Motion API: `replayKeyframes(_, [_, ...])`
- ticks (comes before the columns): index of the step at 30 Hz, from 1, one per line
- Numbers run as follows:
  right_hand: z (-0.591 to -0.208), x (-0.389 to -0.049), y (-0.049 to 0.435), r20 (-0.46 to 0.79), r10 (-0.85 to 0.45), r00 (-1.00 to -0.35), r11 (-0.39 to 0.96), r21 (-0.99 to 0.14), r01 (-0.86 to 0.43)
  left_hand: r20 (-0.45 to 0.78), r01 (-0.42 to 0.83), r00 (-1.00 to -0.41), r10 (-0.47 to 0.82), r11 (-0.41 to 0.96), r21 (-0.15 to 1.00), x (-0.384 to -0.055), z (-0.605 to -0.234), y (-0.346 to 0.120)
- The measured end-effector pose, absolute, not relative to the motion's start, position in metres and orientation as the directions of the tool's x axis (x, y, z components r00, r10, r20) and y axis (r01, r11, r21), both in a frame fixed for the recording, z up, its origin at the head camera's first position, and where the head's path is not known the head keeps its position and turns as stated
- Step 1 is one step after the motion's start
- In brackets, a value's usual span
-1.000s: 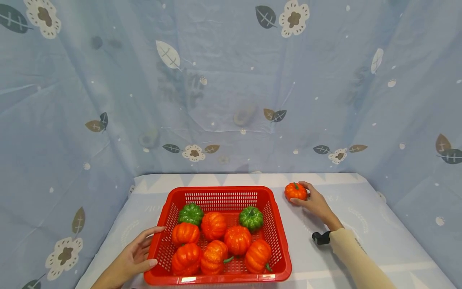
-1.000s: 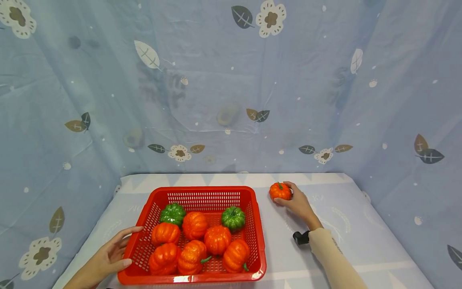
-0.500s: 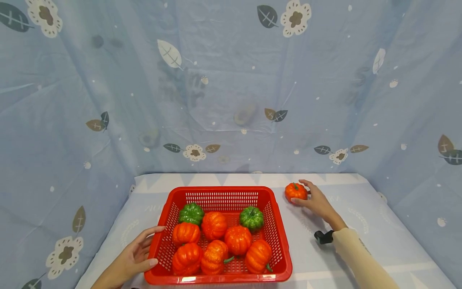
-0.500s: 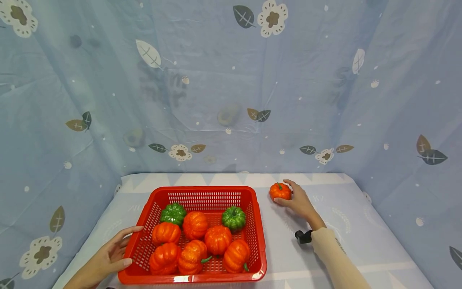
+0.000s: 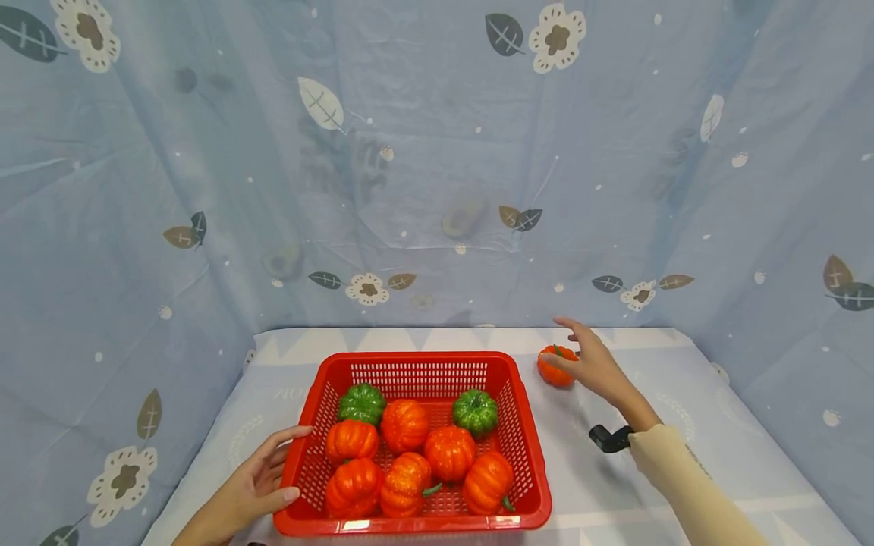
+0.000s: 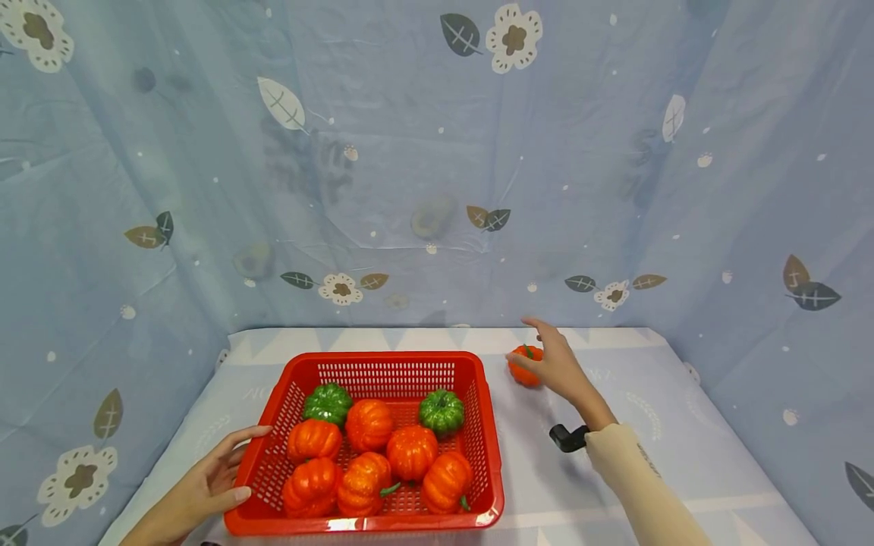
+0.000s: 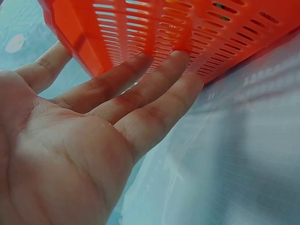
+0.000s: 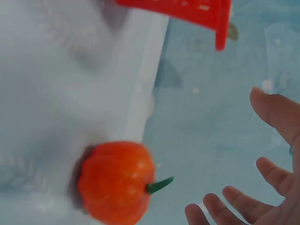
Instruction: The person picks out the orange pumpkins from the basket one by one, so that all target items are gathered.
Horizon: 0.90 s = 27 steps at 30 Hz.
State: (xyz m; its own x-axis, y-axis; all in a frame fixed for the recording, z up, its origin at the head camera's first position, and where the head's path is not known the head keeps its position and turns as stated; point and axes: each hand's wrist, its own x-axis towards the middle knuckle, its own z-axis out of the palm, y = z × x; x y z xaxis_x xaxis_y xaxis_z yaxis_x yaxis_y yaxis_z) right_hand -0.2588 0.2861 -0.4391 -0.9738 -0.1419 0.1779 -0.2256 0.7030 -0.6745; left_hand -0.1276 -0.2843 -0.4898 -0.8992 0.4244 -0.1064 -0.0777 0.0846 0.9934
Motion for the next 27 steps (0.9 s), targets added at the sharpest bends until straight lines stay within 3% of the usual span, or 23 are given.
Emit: replayKeyframes(27, [-0.400, -0.229, 0.155, 0.210, -0.485, -0.849, 0.545, -0.687, -0.481, -0.085, -0.067, -0.886, 0.456, 0.057, 0.996, -0.129, -0.493, -0.287])
